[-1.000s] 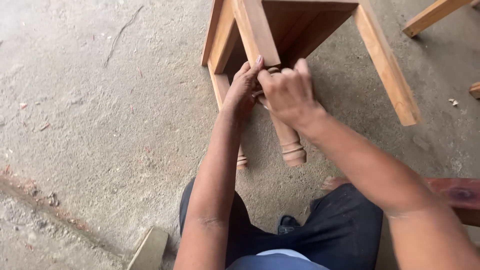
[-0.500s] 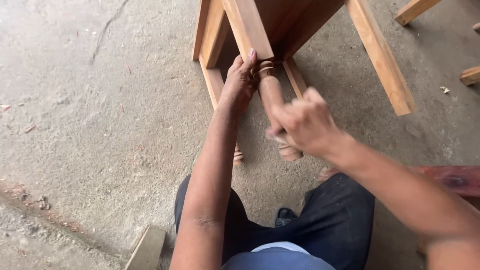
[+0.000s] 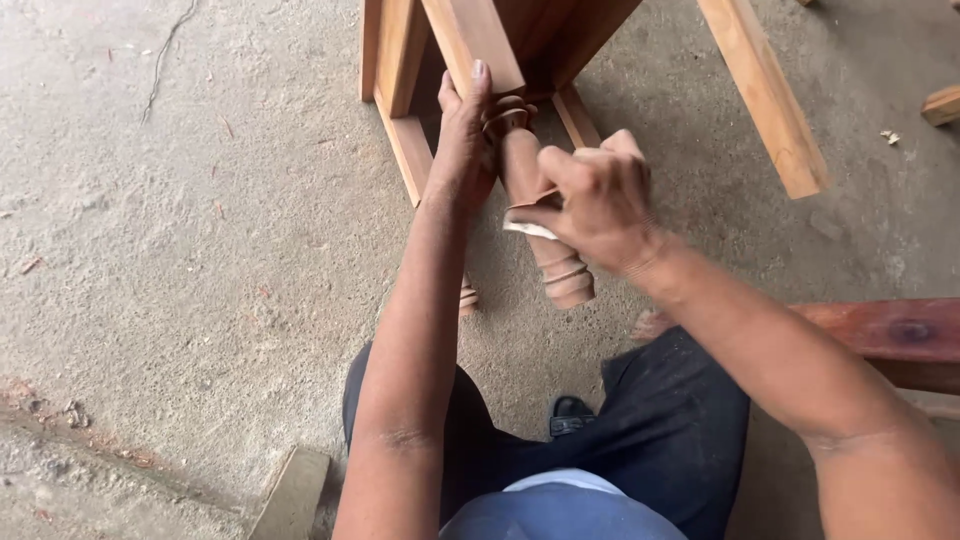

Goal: The person sits on the floor with an upside-down wooden chair and sands its turned legs by hand using sandpaper. They reposition the chair and work on different legs, rubbing the sandpaper along the wood, and finish by folding the sandpaper.

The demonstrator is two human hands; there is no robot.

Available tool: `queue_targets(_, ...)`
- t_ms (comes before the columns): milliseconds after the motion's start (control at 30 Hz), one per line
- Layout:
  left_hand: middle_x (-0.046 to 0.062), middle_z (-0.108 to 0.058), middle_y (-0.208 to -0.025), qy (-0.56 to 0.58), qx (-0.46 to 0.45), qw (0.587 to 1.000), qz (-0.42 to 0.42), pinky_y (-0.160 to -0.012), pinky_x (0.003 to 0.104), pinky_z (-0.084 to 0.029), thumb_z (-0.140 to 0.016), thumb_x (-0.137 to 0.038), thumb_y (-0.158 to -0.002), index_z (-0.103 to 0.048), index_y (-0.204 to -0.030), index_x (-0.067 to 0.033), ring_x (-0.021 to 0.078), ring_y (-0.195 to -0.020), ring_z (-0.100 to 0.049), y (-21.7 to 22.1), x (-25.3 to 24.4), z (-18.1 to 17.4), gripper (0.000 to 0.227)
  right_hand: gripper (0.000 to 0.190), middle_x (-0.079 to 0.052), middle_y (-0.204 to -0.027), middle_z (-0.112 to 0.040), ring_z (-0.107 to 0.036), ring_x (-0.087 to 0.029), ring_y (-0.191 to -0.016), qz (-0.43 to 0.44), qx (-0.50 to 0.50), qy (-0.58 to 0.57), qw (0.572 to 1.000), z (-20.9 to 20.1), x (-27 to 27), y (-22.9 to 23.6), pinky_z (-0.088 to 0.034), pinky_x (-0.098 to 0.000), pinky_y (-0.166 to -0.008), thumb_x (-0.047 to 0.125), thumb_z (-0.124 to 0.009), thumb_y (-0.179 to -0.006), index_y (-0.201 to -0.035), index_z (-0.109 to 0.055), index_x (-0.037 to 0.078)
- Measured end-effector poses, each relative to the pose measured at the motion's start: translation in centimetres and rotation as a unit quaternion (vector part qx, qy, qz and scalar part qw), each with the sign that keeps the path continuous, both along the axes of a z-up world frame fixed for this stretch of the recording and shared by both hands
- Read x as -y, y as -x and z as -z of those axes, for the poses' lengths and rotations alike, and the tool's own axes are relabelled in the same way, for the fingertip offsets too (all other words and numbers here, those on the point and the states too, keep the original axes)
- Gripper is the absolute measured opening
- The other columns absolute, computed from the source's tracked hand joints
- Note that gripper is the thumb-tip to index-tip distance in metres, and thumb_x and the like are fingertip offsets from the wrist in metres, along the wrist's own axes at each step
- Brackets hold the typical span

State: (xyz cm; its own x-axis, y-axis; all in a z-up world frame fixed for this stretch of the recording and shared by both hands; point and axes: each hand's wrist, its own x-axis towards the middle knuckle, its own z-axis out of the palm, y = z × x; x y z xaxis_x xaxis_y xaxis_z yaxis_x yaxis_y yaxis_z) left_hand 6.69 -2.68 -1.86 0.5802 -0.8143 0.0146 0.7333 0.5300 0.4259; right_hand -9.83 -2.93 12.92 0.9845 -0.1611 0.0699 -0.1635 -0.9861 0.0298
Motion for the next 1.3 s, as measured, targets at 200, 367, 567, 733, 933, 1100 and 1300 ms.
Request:
queue_targets(200,0.020,-0.065,-0.105,-0.026,-0.004,1.000,0.001,-0.080,0.045,-0.066,-0.072,-0.053,-0.086,-0.016,-0.150,-0.0146,0.0272,-0.088,-0.073,-0.1,-0.1,0.0,0.093,0.045,0.000,-0.069,-0.067,-0.060,-0.013,-0.053,0.160,-0.077,-0.107,0.978,0.2,-0.6,1.8,-0.049,-0.0372,-0.065,0.052,-0.087,-0.075,-0.079,-0.063,0.015)
queue_targets(367,0.020,-0.066,-0.109,-0.026,-0.001,1.000,0.002,-0.083,0.045,-0.065,-0.073,-0.055,-0.087,-0.017,-0.150,-0.0132,0.0256,-0.090,-0.074,-0.2,-0.9,-0.8,0.094,0.042,-0.005,-0.069,-0.074,-0.070,-0.016,-0.058,0.182,-0.008,-0.086,0.979,-0.4,-2.1,1.7,-0.057,-0.0385,-0.069,0.045,-0.089,-0.080,-0.080,-0.065,0.010)
queue_targets(567,0.021,-0.066,-0.107,0.003,-0.021,1.000,0.004,-0.084,0.046,-0.064,-0.074,-0.051,-0.087,-0.018,-0.152,-0.0108,0.0277,-0.089,-0.072,0.0,0.2,0.8,0.095,0.041,-0.004,-0.072,-0.072,-0.067,-0.017,-0.058,0.209,0.011,-0.088,0.974,0.3,-2.7,1.1,-0.050,-0.0392,-0.068,0.045,-0.088,-0.080,-0.080,-0.064,0.012)
queue_targets(733,0.021,-0.067,-0.105,-0.009,-0.030,0.999,0.004,-0.082,0.046,-0.064,-0.072,-0.050,-0.085,-0.017,-0.151,-0.0130,0.0272,-0.088,-0.073,-0.4,-0.2,-0.4,0.094,0.040,-0.004,-0.064,-0.072,-0.065,-0.018,-0.052,0.127,0.036,-0.036,0.991,0.3,-2.6,2.3,-0.045,-0.0402,-0.078,0.043,-0.091,-0.076,-0.078,-0.067,0.012)
queue_targets(933,0.020,-0.067,-0.107,-0.021,-0.040,0.999,0.015,-0.082,0.046,-0.064,-0.071,-0.050,-0.086,-0.018,-0.151,-0.0147,0.0265,-0.089,-0.072,0.0,0.0,0.1,0.091,0.043,-0.003,-0.062,-0.070,-0.062,-0.016,-0.050,0.133,0.053,-0.025,0.989,1.5,-1.9,2.2,-0.047,-0.0396,-0.077,0.046,-0.091,-0.078,-0.078,-0.067,0.012)
queue_targets(1100,0.021,-0.067,-0.110,-0.017,-0.030,0.999,0.008,-0.083,0.046,-0.063,-0.070,-0.052,-0.087,-0.018,-0.152,-0.0141,0.0262,-0.090,-0.072,0.0,0.3,-0.1,0.091,0.043,-0.001,-0.065,-0.069,-0.062,-0.011,-0.051,0.169,0.011,-0.087,0.982,0.8,-1.6,4.0,-0.054,-0.0364,-0.071,0.049,-0.088,-0.080,-0.079,-0.066,0.012)
queue_targets(1300,0.020,-0.066,-0.107,-0.049,-0.012,0.999,0.006,-0.082,0.047,-0.064,-0.070,-0.056,-0.082,-0.014,-0.153,-0.0142,0.0251,-0.090,-0.073,-0.1,-0.3,-0.9,0.100,0.043,-0.003,-0.063,-0.069,-0.060,-0.015,-0.049,0.111,0.107,0.015,0.988,1.9,-0.4,4.0,-0.053,-0.0400,-0.065,0.045,-0.091,-0.081,-0.078,-0.067,0.009)
